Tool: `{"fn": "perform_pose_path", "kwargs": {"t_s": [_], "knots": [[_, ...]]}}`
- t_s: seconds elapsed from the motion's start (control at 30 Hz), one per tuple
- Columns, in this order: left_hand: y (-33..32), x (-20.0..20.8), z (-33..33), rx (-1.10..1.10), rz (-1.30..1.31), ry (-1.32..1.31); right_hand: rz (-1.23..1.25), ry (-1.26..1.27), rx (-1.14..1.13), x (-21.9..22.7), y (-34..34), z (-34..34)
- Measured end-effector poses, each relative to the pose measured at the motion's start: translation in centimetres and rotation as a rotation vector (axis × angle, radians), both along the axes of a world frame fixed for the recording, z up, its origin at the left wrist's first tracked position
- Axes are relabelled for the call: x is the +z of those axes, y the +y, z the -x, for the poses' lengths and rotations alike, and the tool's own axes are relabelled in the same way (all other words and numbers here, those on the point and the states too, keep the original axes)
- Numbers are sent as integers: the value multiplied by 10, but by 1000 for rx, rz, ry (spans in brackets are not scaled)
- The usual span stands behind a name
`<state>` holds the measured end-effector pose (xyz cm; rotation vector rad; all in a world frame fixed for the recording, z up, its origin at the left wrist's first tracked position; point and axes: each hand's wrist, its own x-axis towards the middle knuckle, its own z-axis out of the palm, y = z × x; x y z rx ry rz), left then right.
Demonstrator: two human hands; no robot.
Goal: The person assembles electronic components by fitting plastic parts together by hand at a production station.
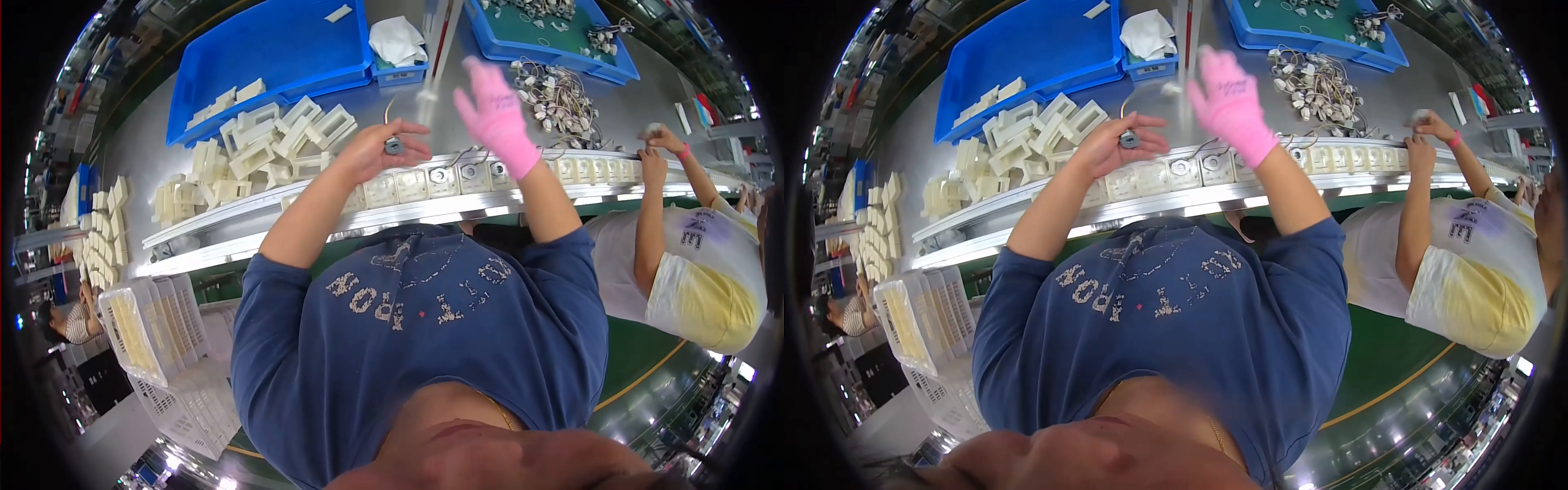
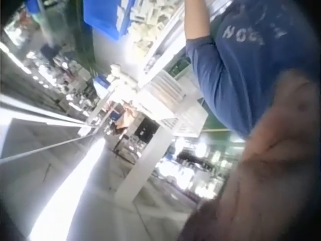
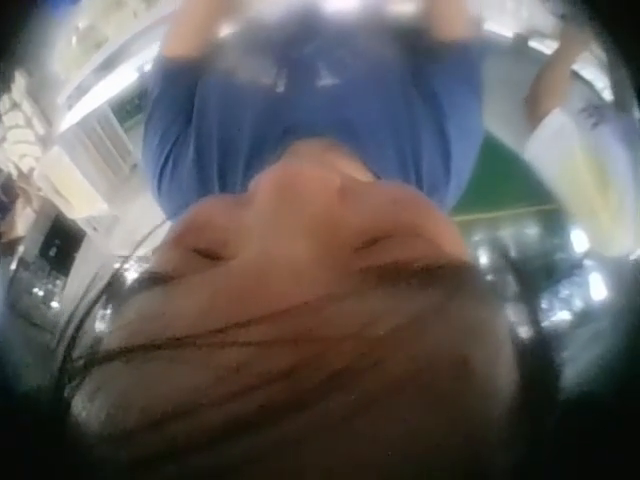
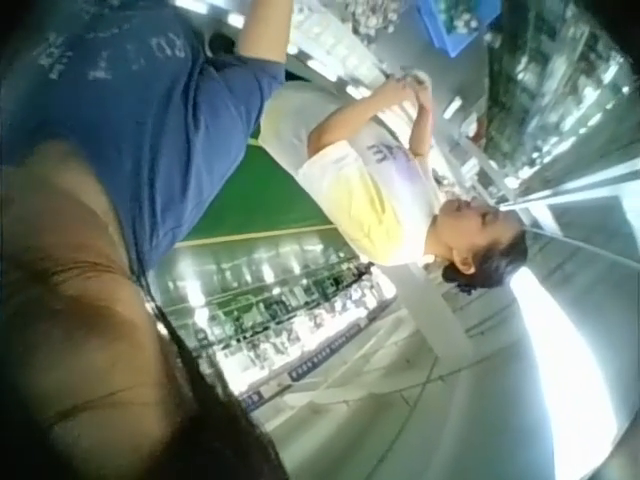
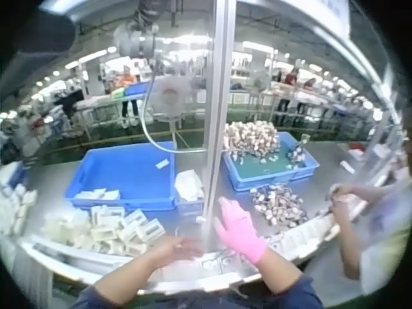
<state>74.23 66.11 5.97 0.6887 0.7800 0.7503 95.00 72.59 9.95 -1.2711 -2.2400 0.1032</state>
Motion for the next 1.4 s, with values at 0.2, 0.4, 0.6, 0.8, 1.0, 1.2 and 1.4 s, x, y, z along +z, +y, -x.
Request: {"fn": "perform_pose_path", "kwargs": {"t_s": [0.2,0.4,0.6,0.8,1.0,1.2,1.4], "knots": [[-7,-12,-24,361,102,-177,342,33,261,-25,-62,48],[-6,-30,0,340,-148,256,303,86,344,-31,-52,43],[-30,-26,8,208,-793,937,261,-133,549,-33,-51,30],[-45,-28,10,-42,-1164,1156,243,-452,695,-33,-59,34],[-51,-25,-6,-20,-1159,1254,201,-505,656,-42,-63,25],[-61,-43,-20,248,-1172,1223,-84,-251,458,-68,-95,19],[-59,-44,-16,195,-1144,1315,-8,-155,375,-70,-96,26]]}}
